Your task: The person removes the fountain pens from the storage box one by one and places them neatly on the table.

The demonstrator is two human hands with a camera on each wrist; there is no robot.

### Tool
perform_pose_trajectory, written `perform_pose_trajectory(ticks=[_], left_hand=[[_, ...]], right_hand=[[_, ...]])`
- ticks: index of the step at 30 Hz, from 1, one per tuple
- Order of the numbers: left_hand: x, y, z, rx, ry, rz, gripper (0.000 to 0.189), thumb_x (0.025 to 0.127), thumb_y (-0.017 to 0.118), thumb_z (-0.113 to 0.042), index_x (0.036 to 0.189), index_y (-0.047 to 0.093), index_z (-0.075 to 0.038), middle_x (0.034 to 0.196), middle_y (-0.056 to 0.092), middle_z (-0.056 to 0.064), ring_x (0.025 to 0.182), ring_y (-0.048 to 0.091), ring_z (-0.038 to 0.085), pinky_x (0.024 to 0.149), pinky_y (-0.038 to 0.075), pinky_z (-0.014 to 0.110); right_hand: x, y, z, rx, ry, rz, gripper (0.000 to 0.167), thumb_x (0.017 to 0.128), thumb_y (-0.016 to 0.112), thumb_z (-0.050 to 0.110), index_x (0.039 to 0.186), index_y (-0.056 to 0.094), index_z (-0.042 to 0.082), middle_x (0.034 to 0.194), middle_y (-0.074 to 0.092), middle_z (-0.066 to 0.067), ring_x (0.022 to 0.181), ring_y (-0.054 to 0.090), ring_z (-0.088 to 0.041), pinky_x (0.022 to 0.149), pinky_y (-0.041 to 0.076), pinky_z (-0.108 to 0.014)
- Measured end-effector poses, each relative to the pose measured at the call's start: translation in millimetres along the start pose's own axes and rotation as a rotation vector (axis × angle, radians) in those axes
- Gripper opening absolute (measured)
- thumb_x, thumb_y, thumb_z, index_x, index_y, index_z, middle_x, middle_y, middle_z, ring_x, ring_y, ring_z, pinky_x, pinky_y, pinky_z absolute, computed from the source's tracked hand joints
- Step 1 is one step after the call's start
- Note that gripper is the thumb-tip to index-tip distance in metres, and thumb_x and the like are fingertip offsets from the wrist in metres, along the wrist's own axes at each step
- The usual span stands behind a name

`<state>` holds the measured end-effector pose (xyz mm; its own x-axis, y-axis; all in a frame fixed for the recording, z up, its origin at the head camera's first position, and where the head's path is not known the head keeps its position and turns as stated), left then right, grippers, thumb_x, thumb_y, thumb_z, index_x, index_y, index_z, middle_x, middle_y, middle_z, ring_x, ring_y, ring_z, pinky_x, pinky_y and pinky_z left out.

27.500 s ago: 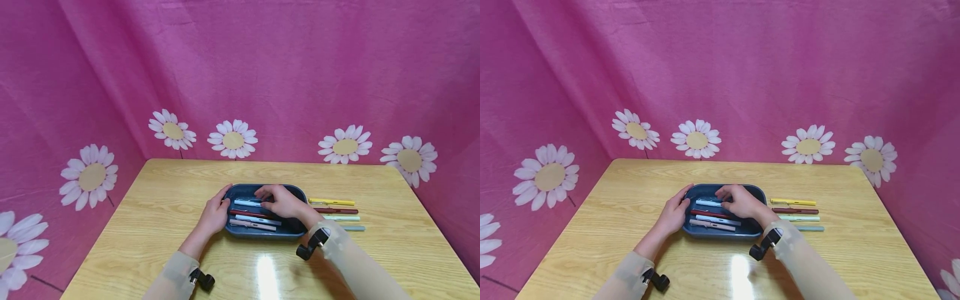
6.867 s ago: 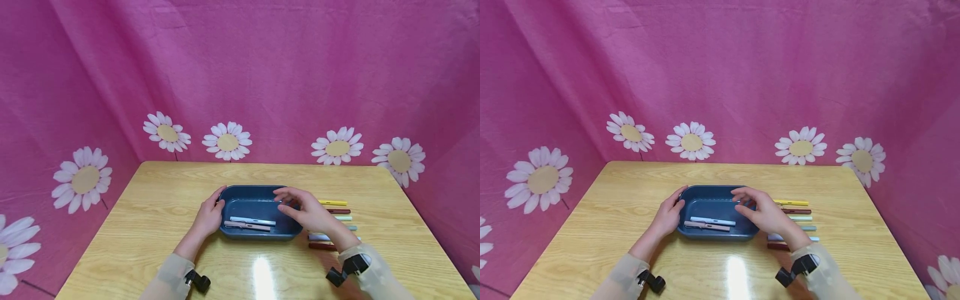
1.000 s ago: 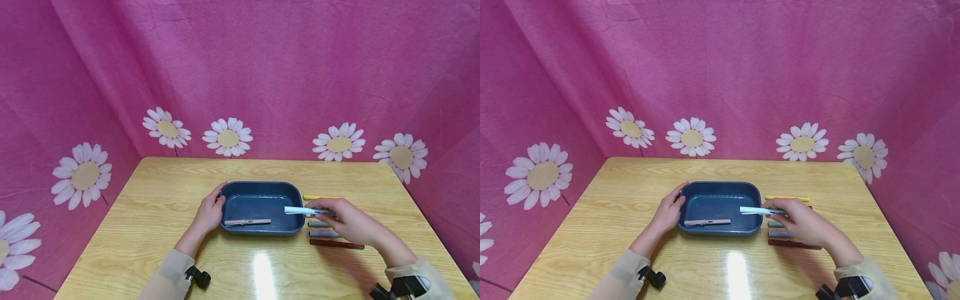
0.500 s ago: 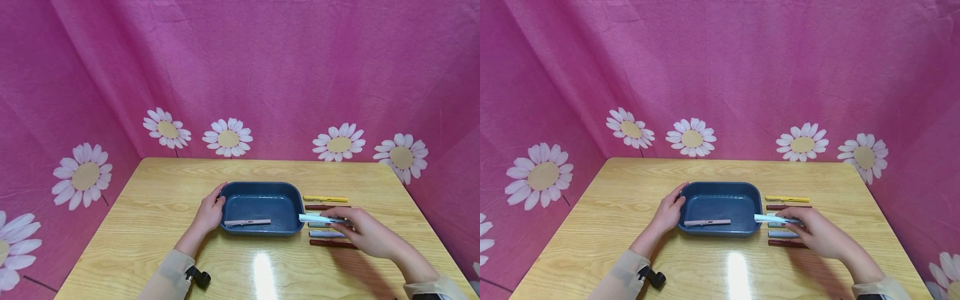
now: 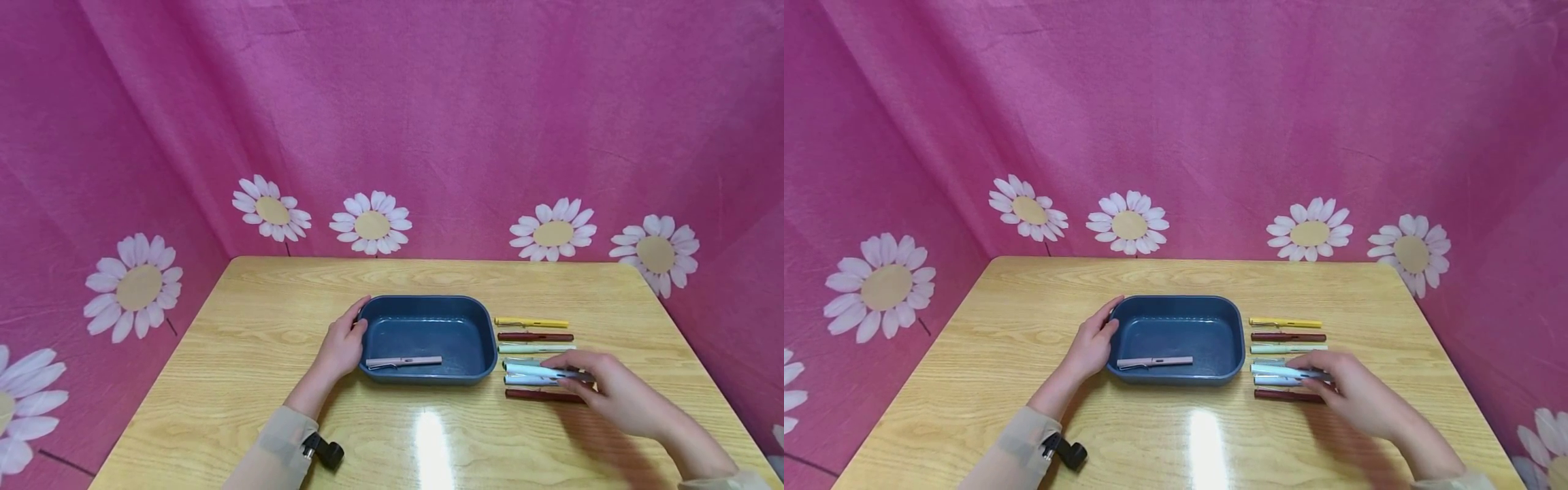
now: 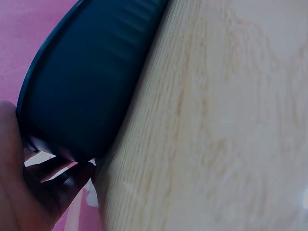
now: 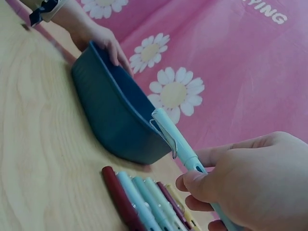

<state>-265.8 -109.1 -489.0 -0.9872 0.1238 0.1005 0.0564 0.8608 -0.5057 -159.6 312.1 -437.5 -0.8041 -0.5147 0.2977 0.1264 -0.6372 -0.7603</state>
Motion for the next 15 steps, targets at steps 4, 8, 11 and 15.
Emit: perform_pose_trajectory(ticks=[4, 8, 11, 15], left_hand=[[0.8, 1.0, 0.9, 0.008, 0.002, 0.004, 0.050, 0.112, 0.043, -0.015, 0.162, 0.046, -0.014, 0.160, 0.048, 0.016, 0.147, 0.046, 0.036, 0.121, 0.034, 0.056], [1.2, 1.4, 2.1, 0.009, -0.001, 0.005, 0.050, 0.112, 0.043, -0.015, 0.161, 0.046, -0.014, 0.160, 0.048, 0.016, 0.147, 0.046, 0.036, 0.121, 0.033, 0.056], [1.0, 1.2, 2.9, 0.011, -0.003, 0.007, 0.049, 0.112, 0.043, -0.015, 0.161, 0.046, -0.015, 0.160, 0.049, 0.016, 0.147, 0.046, 0.036, 0.121, 0.033, 0.056], [1.1, 1.2, 2.9, 0.007, -0.015, 0.012, 0.049, 0.113, 0.042, -0.016, 0.162, 0.046, -0.016, 0.161, 0.048, 0.015, 0.147, 0.045, 0.035, 0.121, 0.033, 0.056]], right_hand=[[-5.8, 4, -5, -0.005, 0.002, 0.000, 0.043, 0.088, 0.078, -0.011, 0.120, 0.075, 0.017, 0.109, 0.073, 0.010, 0.095, 0.067, -0.008, 0.081, 0.052, -0.013], [-9.6, 7, -8, 0.003, 0.017, 0.000, 0.042, 0.089, 0.077, -0.010, 0.119, 0.075, 0.019, 0.108, 0.074, 0.009, 0.096, 0.067, -0.006, 0.082, 0.052, -0.012], [-12.2, 10, -9, 0.019, 0.017, 0.004, 0.041, 0.090, 0.076, -0.010, 0.119, 0.075, 0.019, 0.107, 0.074, 0.008, 0.095, 0.067, -0.008, 0.082, 0.052, -0.012], [-16.0, 14, -11, 0.032, 0.019, 0.013, 0.040, 0.091, 0.075, -0.010, 0.119, 0.075, 0.019, 0.109, 0.073, 0.008, 0.097, 0.066, -0.007, 0.083, 0.052, -0.013]])
Point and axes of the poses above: each hand's wrist, its own x-axis towards the middle knuckle, its own y-axis out of the palm, z = x × y, the point moved 4 cm from there along x, towards the middle knuckle
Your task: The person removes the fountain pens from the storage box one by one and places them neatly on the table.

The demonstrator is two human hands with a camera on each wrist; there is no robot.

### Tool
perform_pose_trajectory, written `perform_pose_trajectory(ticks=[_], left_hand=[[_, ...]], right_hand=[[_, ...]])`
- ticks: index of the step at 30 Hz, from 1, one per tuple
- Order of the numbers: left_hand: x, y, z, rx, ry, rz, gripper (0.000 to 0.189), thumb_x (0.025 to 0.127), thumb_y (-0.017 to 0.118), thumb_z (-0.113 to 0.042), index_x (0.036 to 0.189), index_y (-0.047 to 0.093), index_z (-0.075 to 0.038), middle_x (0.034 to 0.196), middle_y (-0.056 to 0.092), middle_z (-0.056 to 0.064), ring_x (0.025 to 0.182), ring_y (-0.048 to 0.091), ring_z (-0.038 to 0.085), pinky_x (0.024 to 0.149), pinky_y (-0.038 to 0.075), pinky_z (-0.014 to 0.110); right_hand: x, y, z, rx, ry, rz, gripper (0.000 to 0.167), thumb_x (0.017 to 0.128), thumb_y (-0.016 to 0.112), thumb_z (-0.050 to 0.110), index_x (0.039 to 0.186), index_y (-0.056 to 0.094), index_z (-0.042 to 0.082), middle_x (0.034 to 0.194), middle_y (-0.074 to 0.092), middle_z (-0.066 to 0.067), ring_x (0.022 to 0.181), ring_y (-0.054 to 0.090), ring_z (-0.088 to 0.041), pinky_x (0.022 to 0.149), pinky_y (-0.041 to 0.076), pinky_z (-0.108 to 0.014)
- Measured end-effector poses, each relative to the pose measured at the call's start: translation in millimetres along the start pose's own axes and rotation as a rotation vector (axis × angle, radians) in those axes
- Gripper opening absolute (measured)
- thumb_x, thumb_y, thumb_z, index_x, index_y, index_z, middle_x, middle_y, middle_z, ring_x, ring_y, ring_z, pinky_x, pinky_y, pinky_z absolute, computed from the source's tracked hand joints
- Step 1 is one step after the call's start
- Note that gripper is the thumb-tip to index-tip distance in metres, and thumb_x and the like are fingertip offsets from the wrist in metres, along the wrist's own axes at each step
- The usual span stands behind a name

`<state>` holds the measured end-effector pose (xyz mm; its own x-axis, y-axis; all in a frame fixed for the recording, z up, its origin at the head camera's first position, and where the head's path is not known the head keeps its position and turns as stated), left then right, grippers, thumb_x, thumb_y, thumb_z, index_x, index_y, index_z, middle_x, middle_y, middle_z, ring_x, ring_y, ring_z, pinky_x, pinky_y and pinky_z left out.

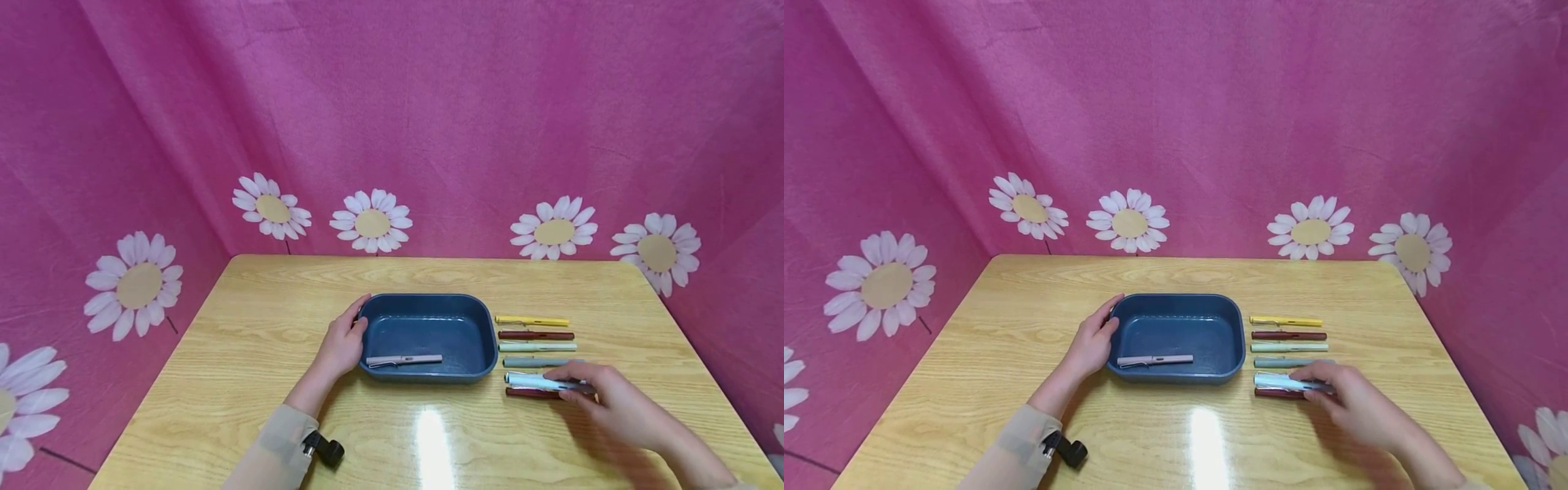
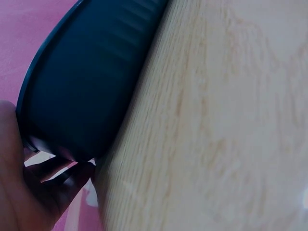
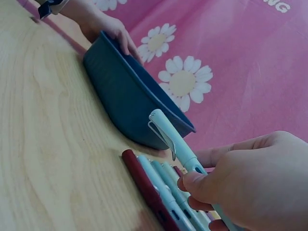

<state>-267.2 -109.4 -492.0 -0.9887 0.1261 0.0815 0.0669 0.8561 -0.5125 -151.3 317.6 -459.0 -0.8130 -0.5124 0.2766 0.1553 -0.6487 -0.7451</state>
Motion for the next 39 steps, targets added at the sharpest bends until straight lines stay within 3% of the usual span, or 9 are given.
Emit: perform_pose_trajectory(ticks=[10, 18, 33, 39], left_hand=[[0.8, 1.2, 0.2, -0.010, 0.004, 0.003, 0.050, 0.113, 0.042, -0.017, 0.162, 0.045, -0.015, 0.161, 0.047, 0.014, 0.148, 0.044, 0.034, 0.121, 0.032, 0.055], [0.9, 1.7, 0.3, -0.016, 0.004, 0.009, 0.050, 0.113, 0.041, -0.017, 0.162, 0.044, -0.015, 0.162, 0.046, 0.013, 0.149, 0.044, 0.033, 0.122, 0.032, 0.054], [-0.2, 1.1, 1.3, -0.017, -0.001, 0.004, 0.049, 0.112, 0.042, -0.017, 0.162, 0.046, -0.016, 0.160, 0.048, 0.015, 0.147, 0.046, 0.034, 0.121, 0.033, 0.055], [-0.9, 0.9, 1.1, -0.020, -0.006, 0.005, 0.049, 0.113, 0.041, -0.017, 0.162, 0.045, -0.017, 0.161, 0.047, 0.015, 0.148, 0.044, 0.034, 0.122, 0.032, 0.055]], right_hand=[[-9.1, 13, -9, 0.007, 0.060, 0.038, 0.035, 0.093, 0.076, -0.005, 0.115, 0.075, 0.023, 0.106, 0.071, 0.011, 0.096, 0.064, -0.006, 0.084, 0.051, -0.013], [-14.8, 25, -10, 0.002, 0.002, -0.005, 0.042, 0.090, 0.077, -0.009, 0.114, 0.074, 0.025, 0.106, 0.072, 0.013, 0.098, 0.064, -0.003, 0.087, 0.047, -0.009], [-18.1, 26, -16, -0.036, 0.166, 0.109, 0.029, 0.097, 0.074, 0.001, 0.115, 0.074, 0.024, 0.110, 0.070, 0.016, 0.102, 0.062, -0.002, 0.086, 0.054, -0.019], [-21.4, 27, -13, -0.098, 0.080, 0.048, 0.037, 0.092, 0.076, -0.005, 0.113, 0.075, 0.025, 0.107, 0.069, 0.017, 0.099, 0.063, -0.002, 0.085, 0.052, -0.017]])
Point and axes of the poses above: each hand's wrist, its own x-axis towards the middle knuckle, its own y-axis out of the palm, z = x × y, the point moved 4 cm from there along x, towards the middle knuckle
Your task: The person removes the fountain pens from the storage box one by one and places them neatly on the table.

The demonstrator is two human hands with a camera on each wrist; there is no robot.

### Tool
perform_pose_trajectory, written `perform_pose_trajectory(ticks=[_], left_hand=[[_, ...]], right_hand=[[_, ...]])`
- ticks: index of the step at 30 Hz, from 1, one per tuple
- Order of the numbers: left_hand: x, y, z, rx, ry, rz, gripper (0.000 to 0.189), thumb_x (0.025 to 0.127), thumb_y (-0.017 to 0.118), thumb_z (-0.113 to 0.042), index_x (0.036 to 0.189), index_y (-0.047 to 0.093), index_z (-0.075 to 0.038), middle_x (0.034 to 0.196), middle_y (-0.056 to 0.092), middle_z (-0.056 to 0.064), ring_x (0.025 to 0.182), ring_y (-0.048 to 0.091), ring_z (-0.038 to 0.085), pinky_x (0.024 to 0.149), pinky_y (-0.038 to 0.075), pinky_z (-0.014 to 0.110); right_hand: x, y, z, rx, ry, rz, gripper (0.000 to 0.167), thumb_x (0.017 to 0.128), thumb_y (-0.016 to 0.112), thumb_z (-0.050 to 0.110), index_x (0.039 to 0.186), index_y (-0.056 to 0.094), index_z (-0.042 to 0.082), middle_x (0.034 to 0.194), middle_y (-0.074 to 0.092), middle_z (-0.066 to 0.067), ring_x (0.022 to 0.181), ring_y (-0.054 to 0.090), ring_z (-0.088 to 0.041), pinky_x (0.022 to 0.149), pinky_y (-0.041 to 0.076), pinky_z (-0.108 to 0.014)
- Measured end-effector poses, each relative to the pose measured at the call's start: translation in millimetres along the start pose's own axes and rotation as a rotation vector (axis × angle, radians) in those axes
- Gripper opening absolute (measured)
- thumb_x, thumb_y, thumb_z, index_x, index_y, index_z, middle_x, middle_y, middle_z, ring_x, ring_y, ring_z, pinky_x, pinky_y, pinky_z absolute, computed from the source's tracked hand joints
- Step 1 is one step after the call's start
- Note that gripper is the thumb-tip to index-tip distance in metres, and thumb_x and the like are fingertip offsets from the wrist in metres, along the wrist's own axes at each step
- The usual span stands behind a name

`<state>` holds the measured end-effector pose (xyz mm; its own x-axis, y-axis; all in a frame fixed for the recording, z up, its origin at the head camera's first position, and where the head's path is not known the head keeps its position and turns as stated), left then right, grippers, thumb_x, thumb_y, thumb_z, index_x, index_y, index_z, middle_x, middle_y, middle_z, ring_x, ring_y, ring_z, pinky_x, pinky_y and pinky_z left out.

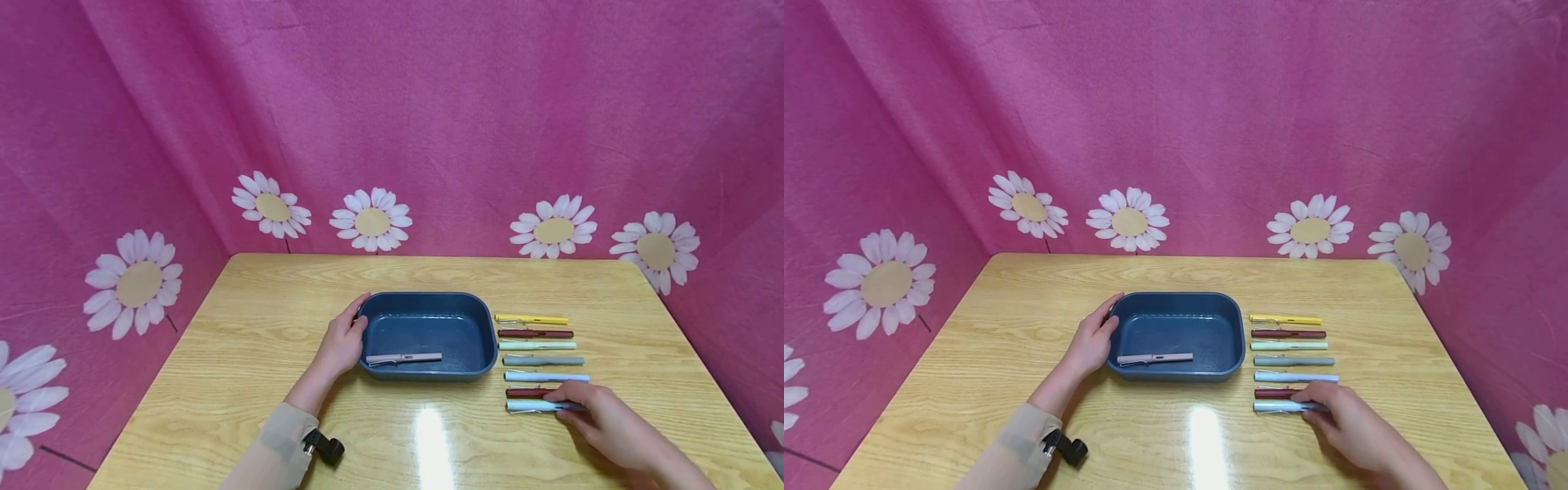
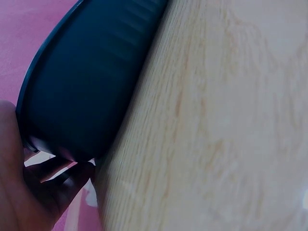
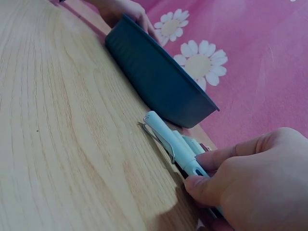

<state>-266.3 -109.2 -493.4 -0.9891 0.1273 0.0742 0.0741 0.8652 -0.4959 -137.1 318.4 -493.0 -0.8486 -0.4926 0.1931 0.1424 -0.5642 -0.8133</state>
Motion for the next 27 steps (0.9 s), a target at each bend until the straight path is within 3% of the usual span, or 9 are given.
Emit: perform_pose_trajectory(ticks=[9, 18, 27], left_hand=[[-0.3, 0.3, -0.3, 0.000, -0.001, 0.000, 0.050, 0.113, 0.041, -0.018, 0.162, 0.045, -0.017, 0.161, 0.047, 0.014, 0.148, 0.044, 0.033, 0.122, 0.032, 0.055], [0.6, -0.3, -0.7, 0.002, 0.003, -0.001, 0.050, 0.113, 0.042, -0.019, 0.162, 0.045, -0.016, 0.161, 0.047, 0.014, 0.148, 0.044, 0.034, 0.122, 0.032, 0.055], [1.1, 0.0, 0.5, -0.008, 0.006, -0.001, 0.050, 0.113, 0.042, -0.018, 0.162, 0.044, -0.016, 0.162, 0.046, 0.014, 0.148, 0.044, 0.034, 0.121, 0.032, 0.056]], right_hand=[[-5.1, 1.9, 0.9, -0.039, -0.058, -0.055, 0.039, 0.087, 0.080, -0.008, 0.111, 0.076, 0.022, 0.110, 0.068, 0.014, 0.099, 0.063, -0.004, 0.087, 0.046, -0.009], [-2.2, 4.1, 2.1, -0.182, -0.024, -0.060, 0.036, 0.085, 0.084, -0.003, 0.109, 0.077, 0.022, 0.112, 0.065, 0.014, 0.099, 0.063, -0.005, 0.083, 0.057, -0.024], [-0.1, 4.9, 8.1, -0.232, -0.111, -0.128, 0.040, 0.076, 0.088, -0.008, 0.103, 0.077, 0.020, 0.105, 0.064, 0.016, 0.093, 0.061, -0.004, 0.084, 0.047, -0.011]])
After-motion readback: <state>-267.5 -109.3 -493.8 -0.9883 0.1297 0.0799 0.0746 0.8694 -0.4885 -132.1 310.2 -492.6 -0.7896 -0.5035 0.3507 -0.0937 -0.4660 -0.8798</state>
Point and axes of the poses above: each hand's wrist, its own x-axis towards the middle knuckle, its own y-axis out of the palm, z = x × y, the point moved 4 cm from there along x, towards the middle knuckle
